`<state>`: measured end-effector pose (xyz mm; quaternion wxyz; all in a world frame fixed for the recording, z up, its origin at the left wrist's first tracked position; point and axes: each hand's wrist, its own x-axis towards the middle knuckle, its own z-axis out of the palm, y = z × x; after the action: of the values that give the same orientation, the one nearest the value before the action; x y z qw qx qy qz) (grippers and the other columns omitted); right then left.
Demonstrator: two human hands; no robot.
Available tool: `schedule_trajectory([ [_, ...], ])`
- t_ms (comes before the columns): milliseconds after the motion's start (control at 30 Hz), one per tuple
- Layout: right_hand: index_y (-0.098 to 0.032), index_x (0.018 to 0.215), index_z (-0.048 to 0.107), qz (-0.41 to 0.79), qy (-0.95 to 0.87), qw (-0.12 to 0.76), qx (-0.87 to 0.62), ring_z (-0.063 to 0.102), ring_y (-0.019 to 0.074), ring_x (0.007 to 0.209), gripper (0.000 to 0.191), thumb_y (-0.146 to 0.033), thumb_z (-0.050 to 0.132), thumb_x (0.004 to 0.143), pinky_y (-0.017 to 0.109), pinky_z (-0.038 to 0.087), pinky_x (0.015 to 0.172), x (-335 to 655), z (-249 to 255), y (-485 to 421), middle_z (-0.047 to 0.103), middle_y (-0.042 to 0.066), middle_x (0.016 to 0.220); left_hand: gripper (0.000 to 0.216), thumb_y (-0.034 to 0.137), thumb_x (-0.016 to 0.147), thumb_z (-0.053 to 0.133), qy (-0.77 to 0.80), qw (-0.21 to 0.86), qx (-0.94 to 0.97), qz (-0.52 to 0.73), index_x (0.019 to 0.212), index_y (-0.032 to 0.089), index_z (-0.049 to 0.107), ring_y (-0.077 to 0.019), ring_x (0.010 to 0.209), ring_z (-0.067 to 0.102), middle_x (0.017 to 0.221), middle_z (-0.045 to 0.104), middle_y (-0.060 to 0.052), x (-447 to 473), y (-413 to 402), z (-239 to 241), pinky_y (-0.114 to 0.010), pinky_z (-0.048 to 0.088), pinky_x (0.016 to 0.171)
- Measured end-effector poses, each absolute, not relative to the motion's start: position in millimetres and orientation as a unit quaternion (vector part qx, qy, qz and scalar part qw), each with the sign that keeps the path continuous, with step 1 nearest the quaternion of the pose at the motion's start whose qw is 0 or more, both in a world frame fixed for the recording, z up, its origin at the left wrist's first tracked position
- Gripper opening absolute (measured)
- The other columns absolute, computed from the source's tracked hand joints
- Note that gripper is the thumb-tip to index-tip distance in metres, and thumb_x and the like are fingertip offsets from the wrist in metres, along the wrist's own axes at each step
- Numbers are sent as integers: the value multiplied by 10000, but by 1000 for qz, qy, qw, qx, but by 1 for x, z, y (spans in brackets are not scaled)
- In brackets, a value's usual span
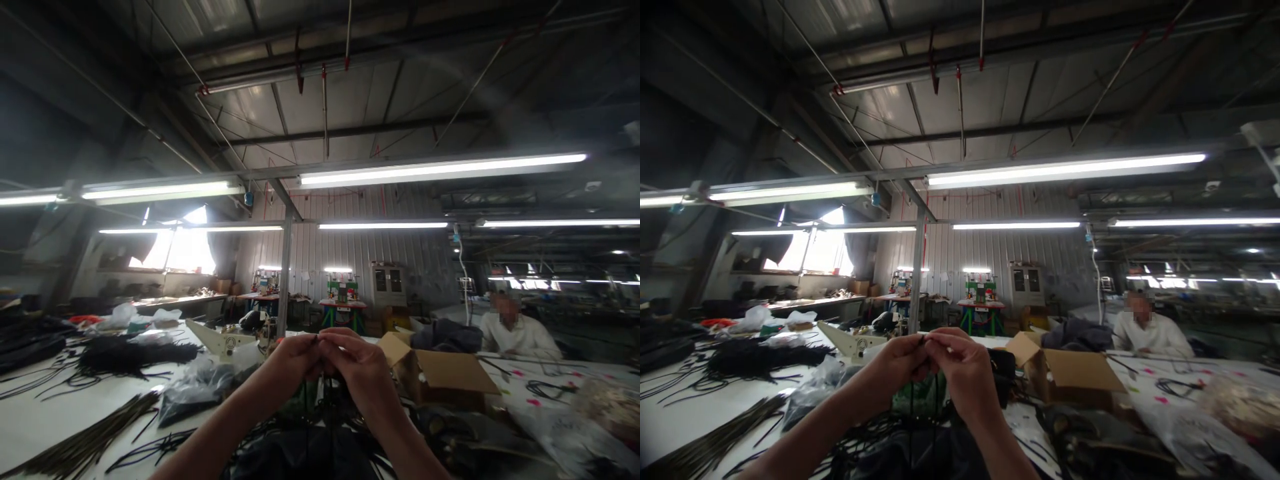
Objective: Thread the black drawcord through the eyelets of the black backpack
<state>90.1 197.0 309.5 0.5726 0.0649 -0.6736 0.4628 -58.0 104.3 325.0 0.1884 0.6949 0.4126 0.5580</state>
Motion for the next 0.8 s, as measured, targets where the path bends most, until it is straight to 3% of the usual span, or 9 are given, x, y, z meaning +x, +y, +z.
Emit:
schedule_trajectory([
  [100,-253,1003,904,507,-654,559,48,726,230,985,380,-576,924,802,271,600,788,91,309,196,765,95,1257,542,621,1079,657,411,191,714,534,952,94,665,-115,728,420,843,571,-43,-55,101,325,-265,316,655],
  [200,-234,1069,898,546,-644,535,25,721,234,848,492,-611,950,758,324,606,742,95,310,195,801,103,1099,608,678,1069,632,417,194,722,517,882,100,640,-118,688,419,797,551,-44,-51,100,326,-277,300,626],
  [400,-189,1149,882,566,-667,483,21,740,269,840,586,-620,953,759,419,624,895,106,316,199,800,103,886,620,690,1077,603,418,202,733,498,865,108,628,-114,666,380,777,552,-46,-48,105,327,-294,256,622],
  [600,-237,1131,885,606,-657,447,25,764,300,1046,562,-575,1007,698,411,616,985,114,315,196,820,105,1078,734,866,878,723,454,200,691,526,863,150,563,-112,645,373,730,469,13,-37,97,326,-276,293,603],
  [800,-276,1129,886,573,-662,482,4,751,310,1173,469,-537,983,752,410,581,1089,99,313,196,823,74,1108,648,775,906,732,457,224,681,526,888,156,540,-104,640,309,709,382,42,-38,95,332,-265,263,578],
])
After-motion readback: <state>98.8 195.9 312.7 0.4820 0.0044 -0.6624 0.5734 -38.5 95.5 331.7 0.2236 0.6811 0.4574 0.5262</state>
